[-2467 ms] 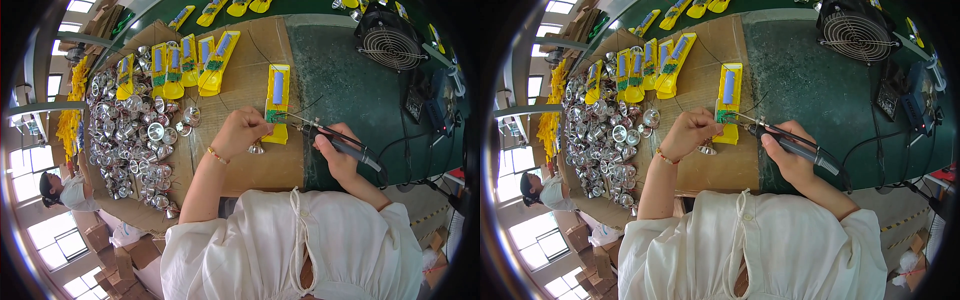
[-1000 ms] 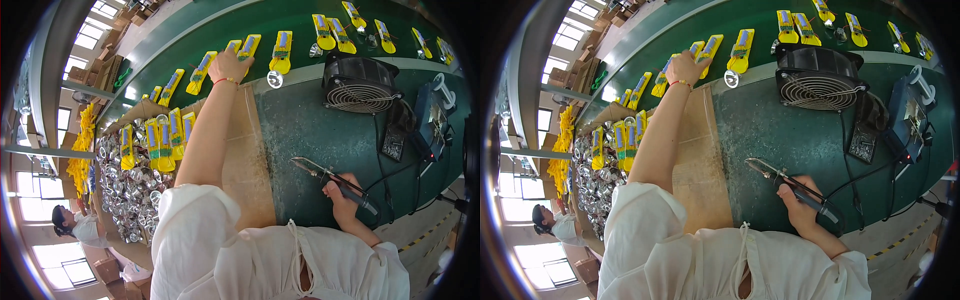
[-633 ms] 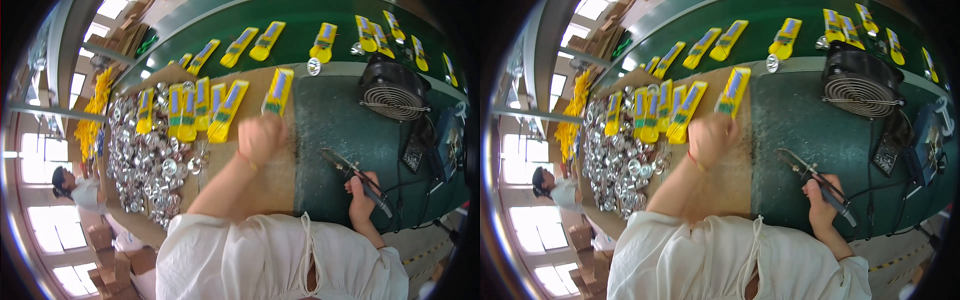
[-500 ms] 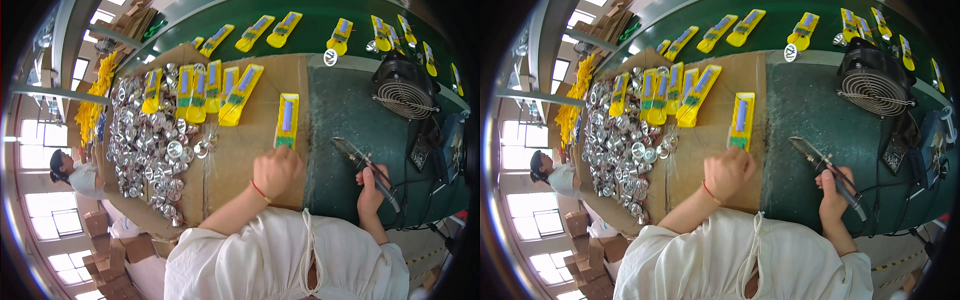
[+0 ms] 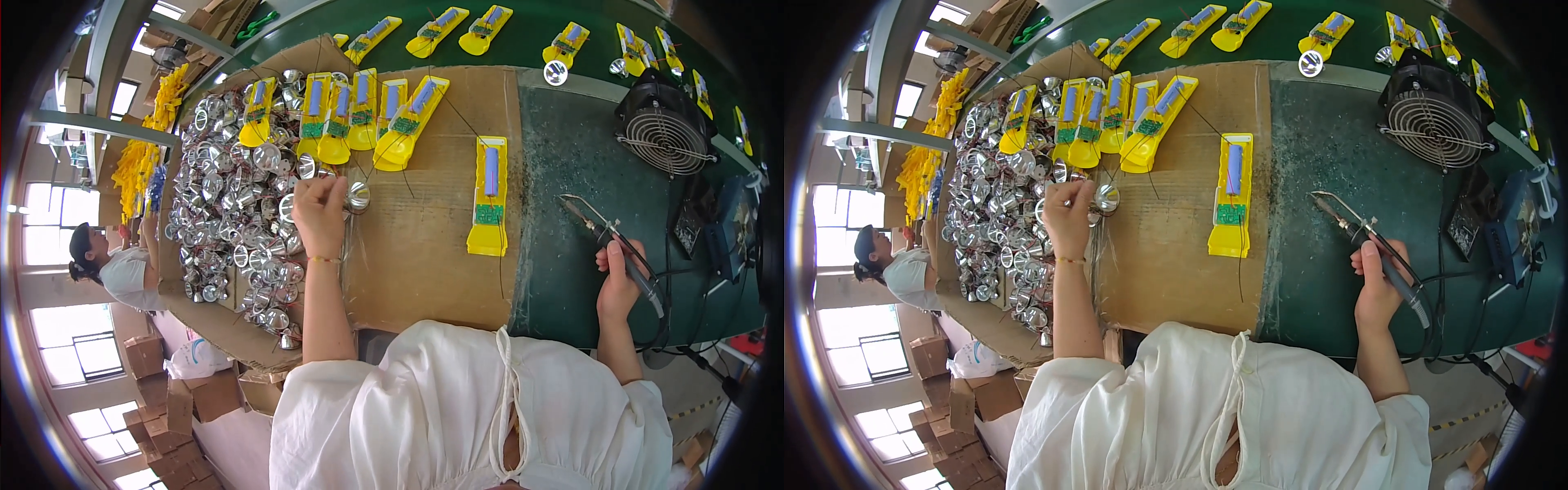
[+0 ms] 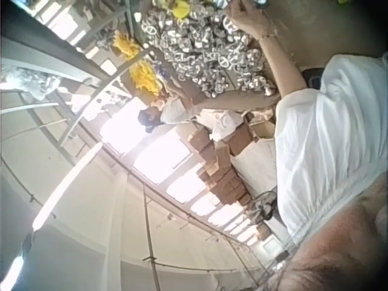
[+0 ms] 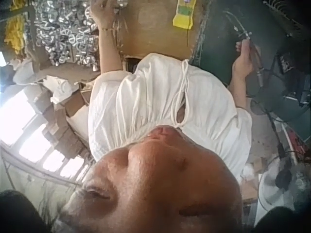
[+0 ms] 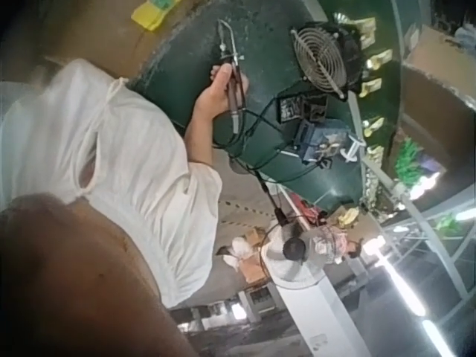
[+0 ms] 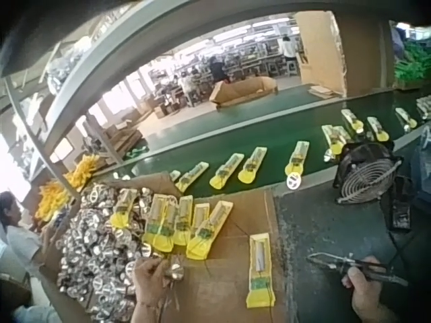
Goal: Soldering electrical wires to LED circuit boards for handheld lighting devices.
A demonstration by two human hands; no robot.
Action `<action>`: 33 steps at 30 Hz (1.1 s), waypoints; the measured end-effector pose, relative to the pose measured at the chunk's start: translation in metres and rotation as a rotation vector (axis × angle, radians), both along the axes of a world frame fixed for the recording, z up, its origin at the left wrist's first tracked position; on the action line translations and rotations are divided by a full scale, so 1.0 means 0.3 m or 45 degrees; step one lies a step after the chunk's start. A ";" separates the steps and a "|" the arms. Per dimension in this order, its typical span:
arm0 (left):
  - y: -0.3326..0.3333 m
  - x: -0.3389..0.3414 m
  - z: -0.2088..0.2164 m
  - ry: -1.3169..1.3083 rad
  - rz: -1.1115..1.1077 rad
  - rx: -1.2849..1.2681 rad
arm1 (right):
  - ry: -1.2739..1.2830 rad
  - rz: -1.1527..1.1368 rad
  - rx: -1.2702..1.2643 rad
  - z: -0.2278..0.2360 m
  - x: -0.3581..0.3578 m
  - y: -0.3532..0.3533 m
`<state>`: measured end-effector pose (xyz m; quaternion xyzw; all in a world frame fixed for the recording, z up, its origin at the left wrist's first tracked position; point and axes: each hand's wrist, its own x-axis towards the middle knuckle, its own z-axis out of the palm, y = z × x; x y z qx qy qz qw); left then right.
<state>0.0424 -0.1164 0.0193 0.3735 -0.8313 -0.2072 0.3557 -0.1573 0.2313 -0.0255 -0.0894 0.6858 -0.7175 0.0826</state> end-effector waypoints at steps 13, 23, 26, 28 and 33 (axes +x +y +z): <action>0.441 -0.128 -0.024 -0.154 -0.384 1.076 | 0.322 0.457 0.065 0.076 0.113 -0.073; 0.436 -0.187 -0.065 -0.024 -0.461 0.774 | 0.311 0.442 0.146 0.080 0.131 -0.120; 0.441 -0.194 -0.062 -0.039 -0.460 0.752 | 0.314 0.435 0.147 0.084 0.129 -0.125; 0.439 -0.192 -0.062 -0.035 -0.457 0.770 | 0.330 0.436 0.149 0.089 0.128 -0.122; 0.429 -0.196 -0.058 -0.058 -0.505 0.714 | 0.447 0.524 0.184 0.115 0.122 -0.122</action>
